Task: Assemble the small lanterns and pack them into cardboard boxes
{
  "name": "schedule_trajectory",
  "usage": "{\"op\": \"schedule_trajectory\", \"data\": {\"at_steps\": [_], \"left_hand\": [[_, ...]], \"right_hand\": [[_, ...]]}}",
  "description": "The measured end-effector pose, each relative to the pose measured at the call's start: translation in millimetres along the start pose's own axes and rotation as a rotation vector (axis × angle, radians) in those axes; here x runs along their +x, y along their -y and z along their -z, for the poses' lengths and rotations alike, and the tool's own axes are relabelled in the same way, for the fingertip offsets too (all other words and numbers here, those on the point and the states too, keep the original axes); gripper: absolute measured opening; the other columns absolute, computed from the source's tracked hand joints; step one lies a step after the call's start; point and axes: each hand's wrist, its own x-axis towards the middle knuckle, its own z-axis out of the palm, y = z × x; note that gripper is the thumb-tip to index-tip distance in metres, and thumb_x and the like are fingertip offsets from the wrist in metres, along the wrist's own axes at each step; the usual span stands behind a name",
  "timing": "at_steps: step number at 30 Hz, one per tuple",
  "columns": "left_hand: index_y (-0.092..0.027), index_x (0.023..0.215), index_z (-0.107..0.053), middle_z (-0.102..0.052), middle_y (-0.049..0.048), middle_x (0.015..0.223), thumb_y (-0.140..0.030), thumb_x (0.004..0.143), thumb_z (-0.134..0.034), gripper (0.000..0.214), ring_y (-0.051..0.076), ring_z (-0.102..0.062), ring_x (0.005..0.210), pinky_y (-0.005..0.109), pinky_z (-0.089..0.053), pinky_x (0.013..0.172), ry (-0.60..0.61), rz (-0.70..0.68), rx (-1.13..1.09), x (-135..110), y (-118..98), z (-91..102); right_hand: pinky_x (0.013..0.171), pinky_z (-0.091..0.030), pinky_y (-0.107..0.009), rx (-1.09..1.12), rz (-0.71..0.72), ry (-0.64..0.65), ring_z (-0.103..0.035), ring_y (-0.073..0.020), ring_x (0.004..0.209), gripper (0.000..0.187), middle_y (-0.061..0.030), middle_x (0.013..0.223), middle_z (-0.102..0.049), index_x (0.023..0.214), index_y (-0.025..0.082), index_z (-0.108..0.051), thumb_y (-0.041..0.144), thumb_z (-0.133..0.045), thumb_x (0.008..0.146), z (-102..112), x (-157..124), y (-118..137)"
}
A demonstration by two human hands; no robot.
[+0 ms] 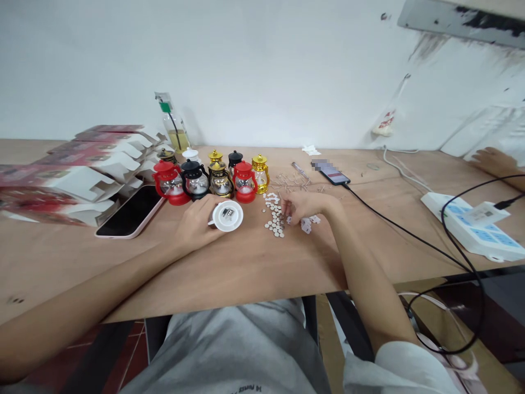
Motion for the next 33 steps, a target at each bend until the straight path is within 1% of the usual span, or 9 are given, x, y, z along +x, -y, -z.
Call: {"op": "schedule_trajectory", "data": {"at_steps": [3,7,11,14,18,22,25,30,33], "left_hand": [[-0.02,0.112,-0.051,-0.062,0.008,0.107,-0.034,0.076,-0.062,0.04,0.026,-0.06,0.096,0.035,-0.044,0.075,-0.001,-0.004,0.0,0,1,-0.8],[-0.019,0.111,-0.052,-0.062,0.0086,0.106,-0.034,0.076,-0.061,0.039,0.026,-0.06,0.095,0.036,-0.044,0.074,-0.013,-0.013,0.003,0,1,-1.1],[-0.019,0.11,-0.052,-0.063,0.0083,0.106,-0.036,0.077,-0.06,0.038,0.026,-0.061,0.095,0.035,-0.045,0.074,-0.016,-0.012,0.008,0,1,-1.2],[-0.019,0.111,-0.051,-0.063,0.0084,0.105,-0.037,0.078,-0.06,0.039,0.026,-0.061,0.094,0.035,-0.045,0.074,-0.021,-0.016,0.004,0,1,-2.1],[-0.018,0.111,-0.051,-0.062,0.0087,0.105,-0.037,0.079,-0.059,0.038,0.025,-0.06,0.094,0.035,-0.045,0.075,-0.031,-0.022,-0.004,-1,3,-3.9],[-0.018,0.11,-0.052,-0.063,0.0079,0.102,-0.039,0.081,-0.059,0.036,0.024,-0.061,0.092,0.034,-0.045,0.073,-0.055,-0.038,-0.014,-1,4,-4.9],[-0.018,0.109,-0.053,-0.063,0.0077,0.1,-0.042,0.081,-0.059,0.037,0.024,-0.061,0.09,0.033,-0.045,0.071,-0.072,-0.046,-0.012,-1,4,-5.3],[-0.018,0.107,-0.053,-0.063,0.0082,0.098,-0.049,0.082,-0.059,0.041,0.024,-0.061,0.09,0.032,-0.045,0.07,-0.113,-0.022,0.004,-1,7,-6.1],[-0.016,0.107,-0.053,-0.063,0.009,0.099,-0.046,0.081,-0.061,0.041,0.024,-0.061,0.089,0.032,-0.045,0.07,-0.115,-0.008,0.016,0,8,-6.7]], "right_hand": [[0.054,-0.048,-0.023,0.0,0.029,-0.023,-0.061,-0.0164,0.07,0.03,-0.0004,0.078,-0.064,0.082,0.021,-0.059,0.012,-0.068,0.054,-2,1,1],[0.059,-0.046,-0.023,-0.013,0.106,-0.077,-0.059,-0.0148,0.071,0.025,-0.0004,0.077,-0.063,0.081,0.019,-0.059,0.013,-0.069,0.058,0,1,4],[0.061,-0.045,-0.024,0.145,0.212,-0.139,-0.058,-0.0128,0.068,0.018,-0.0003,0.073,-0.063,0.078,0.017,-0.059,0.027,-0.07,0.068,-4,3,11],[0.064,-0.047,-0.026,0.38,0.344,-0.25,-0.059,-0.0119,0.069,0.022,-0.0012,0.075,-0.065,0.077,0.017,-0.06,0.034,-0.072,0.071,-15,7,23],[0.062,-0.049,-0.027,0.595,0.492,-0.365,-0.057,-0.0098,0.063,0.023,-0.0004,0.073,-0.065,0.079,0.016,-0.064,0.035,-0.074,0.071,-36,11,45],[0.066,-0.051,-0.028,0.671,0.6,-0.41,-0.059,-0.0107,0.067,0.026,-0.0014,0.077,-0.067,0.082,0.017,-0.066,0.034,-0.079,0.067,-55,13,63],[0.065,-0.052,-0.027,0.531,0.699,-0.468,-0.059,-0.011,0.068,0.024,-0.0012,0.079,-0.065,0.084,0.018,-0.067,0.032,-0.078,0.069,-65,15,68],[0.068,-0.051,-0.028,-0.036,0.929,-0.76,-0.059,-0.0132,0.073,0.009,-0.0052,0.085,-0.064,0.091,0.017,-0.064,0.023,-0.064,0.084,-74,16,67],[0.073,-0.052,-0.03,-0.3,0.97,-0.866,-0.06,-0.0161,0.082,0.011,-0.0076,0.089,-0.064,0.096,0.017,-0.061,0.023,-0.056,0.09,-75,17,66]]}}
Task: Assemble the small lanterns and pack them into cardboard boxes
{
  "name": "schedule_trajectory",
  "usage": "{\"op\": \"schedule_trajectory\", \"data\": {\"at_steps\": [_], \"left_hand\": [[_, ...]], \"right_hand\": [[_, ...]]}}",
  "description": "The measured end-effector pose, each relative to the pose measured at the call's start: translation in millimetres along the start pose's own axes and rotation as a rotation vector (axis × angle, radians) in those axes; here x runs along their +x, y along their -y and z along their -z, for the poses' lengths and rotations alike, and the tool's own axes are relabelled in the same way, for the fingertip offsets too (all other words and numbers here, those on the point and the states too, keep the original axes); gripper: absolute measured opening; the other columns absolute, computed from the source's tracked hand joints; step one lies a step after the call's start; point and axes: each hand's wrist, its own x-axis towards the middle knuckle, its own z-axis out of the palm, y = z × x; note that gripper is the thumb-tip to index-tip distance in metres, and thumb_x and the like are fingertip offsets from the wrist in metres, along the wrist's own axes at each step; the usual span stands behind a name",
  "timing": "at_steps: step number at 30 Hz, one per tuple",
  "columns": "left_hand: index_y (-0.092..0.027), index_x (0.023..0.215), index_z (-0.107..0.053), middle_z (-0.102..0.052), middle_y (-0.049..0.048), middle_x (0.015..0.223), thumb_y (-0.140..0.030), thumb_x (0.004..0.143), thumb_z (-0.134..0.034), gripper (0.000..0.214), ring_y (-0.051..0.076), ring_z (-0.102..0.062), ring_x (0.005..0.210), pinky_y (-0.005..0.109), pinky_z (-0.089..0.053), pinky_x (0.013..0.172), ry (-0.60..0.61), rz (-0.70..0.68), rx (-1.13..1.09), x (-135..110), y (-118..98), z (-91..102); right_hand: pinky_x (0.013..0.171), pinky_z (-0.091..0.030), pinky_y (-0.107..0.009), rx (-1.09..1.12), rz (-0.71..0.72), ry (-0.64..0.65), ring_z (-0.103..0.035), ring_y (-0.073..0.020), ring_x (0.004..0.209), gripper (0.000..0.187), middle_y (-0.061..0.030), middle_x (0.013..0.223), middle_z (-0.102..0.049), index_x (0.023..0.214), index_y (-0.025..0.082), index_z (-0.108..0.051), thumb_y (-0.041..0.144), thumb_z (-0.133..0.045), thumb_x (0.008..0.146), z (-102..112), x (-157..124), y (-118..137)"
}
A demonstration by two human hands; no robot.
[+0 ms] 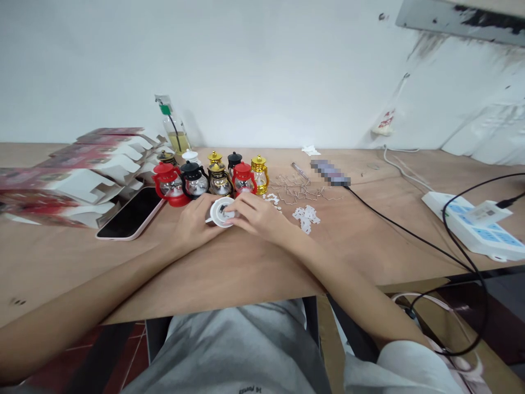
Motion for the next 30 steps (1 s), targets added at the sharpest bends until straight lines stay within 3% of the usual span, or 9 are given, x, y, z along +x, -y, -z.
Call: {"op": "schedule_trajectory", "data": {"at_steps": [4,10,14,21,30], "left_hand": [[-0.016,0.107,-0.053,-0.063,0.0085,0.099,-0.045,0.081,-0.061,0.04,0.024,-0.061,0.088,0.033,-0.046,0.071,0.009,0.018,-0.001,0,0,-0.4],[-0.017,0.107,-0.052,-0.064,0.0081,0.098,-0.042,0.081,-0.061,0.037,0.024,-0.061,0.09,0.032,-0.046,0.07,-0.007,-0.002,-0.003,1,-3,0.8],[-0.018,0.107,-0.052,-0.064,0.0077,0.099,-0.042,0.081,-0.061,0.037,0.024,-0.062,0.09,0.032,-0.046,0.071,0.004,0.011,0.009,1,-3,1.4],[-0.017,0.108,-0.052,-0.063,0.0082,0.1,-0.04,0.08,-0.061,0.037,0.024,-0.061,0.09,0.033,-0.046,0.072,-0.003,0.001,-0.005,0,-4,0.5],[-0.017,0.106,-0.052,-0.062,0.0085,0.098,-0.045,0.083,-0.057,0.037,0.023,-0.06,0.085,0.032,-0.044,0.068,-0.04,-0.039,-0.003,-2,-4,2.5]], "right_hand": [[0.069,-0.052,-0.028,-0.129,0.061,0.0,-0.058,-0.0154,0.077,0.016,-0.0072,0.083,-0.059,0.092,0.016,-0.06,0.026,-0.049,0.093,-1,0,-3],[0.067,-0.052,-0.026,-0.205,0.092,-0.139,-0.056,-0.0139,0.078,0.014,-0.0068,0.084,-0.056,0.083,0.017,-0.062,0.027,-0.054,0.091,-2,0,-3],[0.065,-0.052,-0.026,-0.264,0.124,-0.161,-0.057,-0.0135,0.074,0.011,-0.0054,0.078,-0.059,0.083,0.017,-0.063,0.02,-0.055,0.09,-2,0,2],[0.061,-0.053,-0.024,-0.245,0.045,-0.31,-0.06,-0.0117,0.068,0.006,-0.0032,0.073,-0.062,0.087,0.017,-0.064,0.017,-0.058,0.088,-6,-1,10],[0.062,-0.053,-0.024,-0.332,0.191,-0.369,-0.062,-0.0129,0.069,0.008,-0.003,0.07,-0.064,0.085,0.016,-0.064,0.01,-0.066,0.08,-21,-1,19]]}}
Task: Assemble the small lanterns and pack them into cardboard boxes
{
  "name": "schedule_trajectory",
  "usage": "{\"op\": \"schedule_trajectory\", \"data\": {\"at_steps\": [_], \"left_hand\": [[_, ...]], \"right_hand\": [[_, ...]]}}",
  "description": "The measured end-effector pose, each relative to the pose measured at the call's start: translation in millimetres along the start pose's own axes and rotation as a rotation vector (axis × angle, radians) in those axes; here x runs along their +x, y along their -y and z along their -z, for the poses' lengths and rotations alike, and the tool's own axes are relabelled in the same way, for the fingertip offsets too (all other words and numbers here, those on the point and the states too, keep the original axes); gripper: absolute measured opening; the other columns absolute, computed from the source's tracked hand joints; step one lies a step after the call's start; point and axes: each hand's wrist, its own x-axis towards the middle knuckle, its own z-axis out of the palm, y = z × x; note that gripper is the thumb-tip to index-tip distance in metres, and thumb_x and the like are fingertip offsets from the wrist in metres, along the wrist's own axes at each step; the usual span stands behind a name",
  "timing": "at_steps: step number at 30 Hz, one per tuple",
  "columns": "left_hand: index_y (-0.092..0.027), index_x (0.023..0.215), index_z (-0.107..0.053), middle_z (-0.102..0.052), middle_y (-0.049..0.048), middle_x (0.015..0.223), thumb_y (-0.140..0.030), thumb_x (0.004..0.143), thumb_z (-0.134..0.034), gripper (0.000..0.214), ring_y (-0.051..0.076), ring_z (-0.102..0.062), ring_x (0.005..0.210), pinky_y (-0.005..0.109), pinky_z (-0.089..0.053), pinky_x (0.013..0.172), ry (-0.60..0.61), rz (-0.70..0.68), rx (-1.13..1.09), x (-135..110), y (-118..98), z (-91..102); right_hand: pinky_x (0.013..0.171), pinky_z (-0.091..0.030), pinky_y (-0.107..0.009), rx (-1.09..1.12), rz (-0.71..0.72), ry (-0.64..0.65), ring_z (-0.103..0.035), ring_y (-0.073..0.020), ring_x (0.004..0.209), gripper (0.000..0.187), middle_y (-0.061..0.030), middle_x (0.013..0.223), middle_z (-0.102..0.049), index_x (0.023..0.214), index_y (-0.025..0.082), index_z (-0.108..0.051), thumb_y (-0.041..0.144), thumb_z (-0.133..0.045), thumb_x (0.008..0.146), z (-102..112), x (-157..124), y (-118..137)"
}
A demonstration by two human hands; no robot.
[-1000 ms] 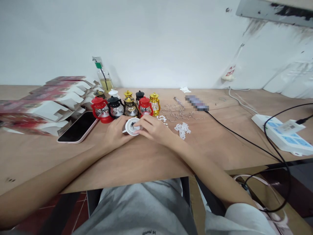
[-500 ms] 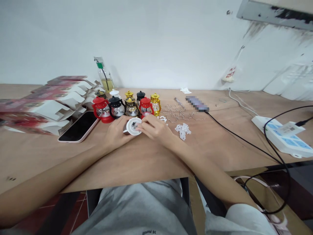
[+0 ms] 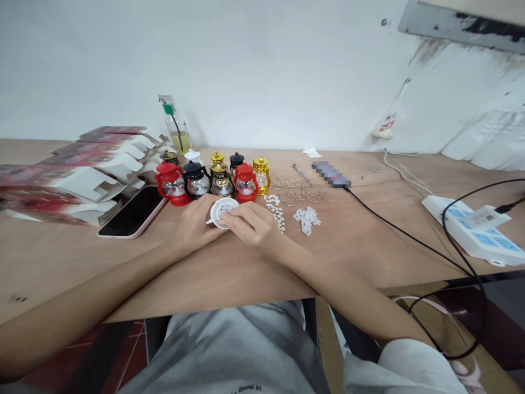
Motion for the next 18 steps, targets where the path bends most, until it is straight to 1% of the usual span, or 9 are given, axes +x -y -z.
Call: {"op": "schedule_trajectory", "data": {"at_steps": [4,8,11,14,18], "left_hand": [[-0.017,0.106,-0.052,-0.062,0.0083,0.098,-0.044,0.084,-0.056,0.036,0.022,-0.059,0.086,0.032,-0.045,0.071,-0.003,0.017,-0.018,-0.1,-0.4,0.2],[-0.017,0.108,-0.052,-0.062,0.0089,0.099,-0.044,0.084,-0.055,0.036,0.023,-0.06,0.088,0.032,-0.045,0.071,-0.009,0.011,-0.01,0.1,-2.2,1.0],[-0.017,0.108,-0.052,-0.062,0.0097,0.1,-0.044,0.085,-0.053,0.036,0.023,-0.06,0.089,0.033,-0.045,0.07,-0.004,0.006,0.0,0.2,-2.7,1.2],[-0.017,0.108,-0.052,-0.062,0.0097,0.1,-0.044,0.085,-0.052,0.035,0.023,-0.06,0.089,0.033,-0.045,0.071,-0.001,0.009,0.011,0.2,-2.9,1.5],[-0.016,0.106,-0.052,-0.062,0.01,0.099,-0.042,0.086,-0.052,0.033,0.024,-0.06,0.087,0.034,-0.045,0.07,-0.011,-0.002,0.016,0.0,-3.6,2.6]], "right_hand": [[0.066,-0.053,-0.026,-0.01,-0.004,0.016,-0.062,-0.0147,0.074,0.011,-0.0052,0.074,-0.066,0.088,0.015,-0.064,0.008,-0.065,0.08,-0.7,-1.9,1.6],[0.063,-0.052,-0.029,-0.03,-0.031,0.037,-0.061,-0.0151,0.07,0.01,-0.004,0.075,-0.065,0.087,0.02,-0.064,0.011,-0.062,0.084,-0.1,-4.7,2.6],[0.062,-0.051,-0.03,-0.03,-0.07,0.078,-0.06,-0.0151,0.069,0.01,-0.0033,0.075,-0.066,0.088,0.023,-0.065,0.015,-0.059,0.087,-1.2,-7.9,2.8],[0.063,-0.05,-0.031,-0.012,-0.099,0.103,-0.059,-0.0153,0.07,0.01,-0.0037,0.075,-0.065,0.088,0.023,-0.065,0.017,-0.057,0.088,-2.2,-9.3,3.0],[0.061,-0.049,-0.03,-0.03,-0.112,0.097,-0.058,-0.0154,0.068,0.012,-0.0038,0.071,-0.063,0.081,0.022,-0.065,0.017,-0.057,0.088,-0.3,-5.2,4.3]]}}
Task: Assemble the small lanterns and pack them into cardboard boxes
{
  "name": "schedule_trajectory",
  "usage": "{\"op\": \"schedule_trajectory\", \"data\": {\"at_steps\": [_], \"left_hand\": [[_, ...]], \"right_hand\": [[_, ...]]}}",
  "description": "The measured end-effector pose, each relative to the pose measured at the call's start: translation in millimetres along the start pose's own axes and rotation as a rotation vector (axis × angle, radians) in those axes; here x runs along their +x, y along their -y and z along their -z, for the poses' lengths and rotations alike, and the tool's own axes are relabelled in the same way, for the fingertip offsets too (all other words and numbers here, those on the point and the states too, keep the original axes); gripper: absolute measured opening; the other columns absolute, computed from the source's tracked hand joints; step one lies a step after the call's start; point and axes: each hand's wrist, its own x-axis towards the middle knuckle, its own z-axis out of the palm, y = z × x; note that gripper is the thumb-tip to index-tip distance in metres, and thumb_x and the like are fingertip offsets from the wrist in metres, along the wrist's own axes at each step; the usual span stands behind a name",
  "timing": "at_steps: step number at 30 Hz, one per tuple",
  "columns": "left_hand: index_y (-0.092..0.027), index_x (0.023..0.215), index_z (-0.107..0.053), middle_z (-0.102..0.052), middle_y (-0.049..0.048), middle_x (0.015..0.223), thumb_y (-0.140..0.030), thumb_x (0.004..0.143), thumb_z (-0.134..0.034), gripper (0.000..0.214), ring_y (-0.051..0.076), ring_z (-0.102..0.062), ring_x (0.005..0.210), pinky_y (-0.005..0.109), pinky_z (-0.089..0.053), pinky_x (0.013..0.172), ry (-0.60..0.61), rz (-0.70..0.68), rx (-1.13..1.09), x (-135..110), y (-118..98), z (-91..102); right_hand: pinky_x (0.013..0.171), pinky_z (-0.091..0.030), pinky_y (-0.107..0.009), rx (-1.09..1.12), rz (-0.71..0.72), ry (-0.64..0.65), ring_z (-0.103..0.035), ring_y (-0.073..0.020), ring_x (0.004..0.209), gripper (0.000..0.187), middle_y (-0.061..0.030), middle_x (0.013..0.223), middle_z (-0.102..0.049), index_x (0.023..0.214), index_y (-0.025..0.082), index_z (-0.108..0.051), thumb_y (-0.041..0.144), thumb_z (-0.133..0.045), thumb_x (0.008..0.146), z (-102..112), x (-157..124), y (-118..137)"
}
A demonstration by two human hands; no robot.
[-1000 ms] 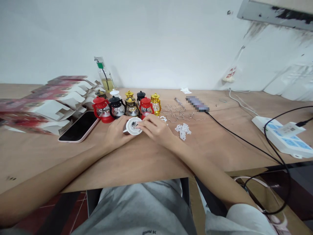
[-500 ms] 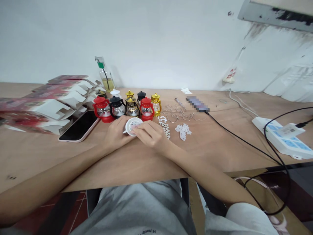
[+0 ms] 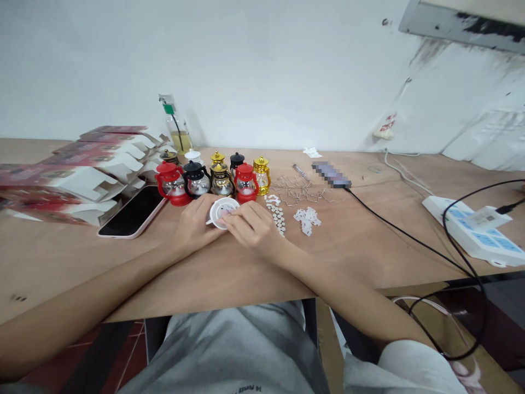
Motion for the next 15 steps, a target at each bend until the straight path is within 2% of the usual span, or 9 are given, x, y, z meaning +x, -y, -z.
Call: {"op": "schedule_trajectory", "data": {"at_steps": [8,15], "left_hand": [[-0.015,0.108,-0.052,-0.063,0.0105,0.1,-0.046,0.085,-0.055,0.038,0.024,-0.06,0.089,0.034,-0.046,0.072,-0.014,0.008,0.013,0.3,4.2,-2.2],[-0.015,0.107,-0.053,-0.063,0.0105,0.099,-0.047,0.085,-0.054,0.038,0.024,-0.06,0.087,0.033,-0.045,0.071,-0.003,0.007,0.032,0.2,3.4,-0.8]], "right_hand": [[0.069,-0.046,-0.033,0.11,-0.176,-0.031,-0.055,-0.0166,0.075,0.009,-0.0049,0.078,-0.063,0.079,0.02,-0.063,0.019,-0.059,0.087,2.2,7.0,-0.7],[0.068,-0.042,-0.033,0.052,-0.13,-0.003,-0.054,-0.0178,0.077,0.007,-0.0045,0.081,-0.064,0.082,0.021,-0.063,0.016,-0.06,0.085,1.4,2.1,0.1]]}}
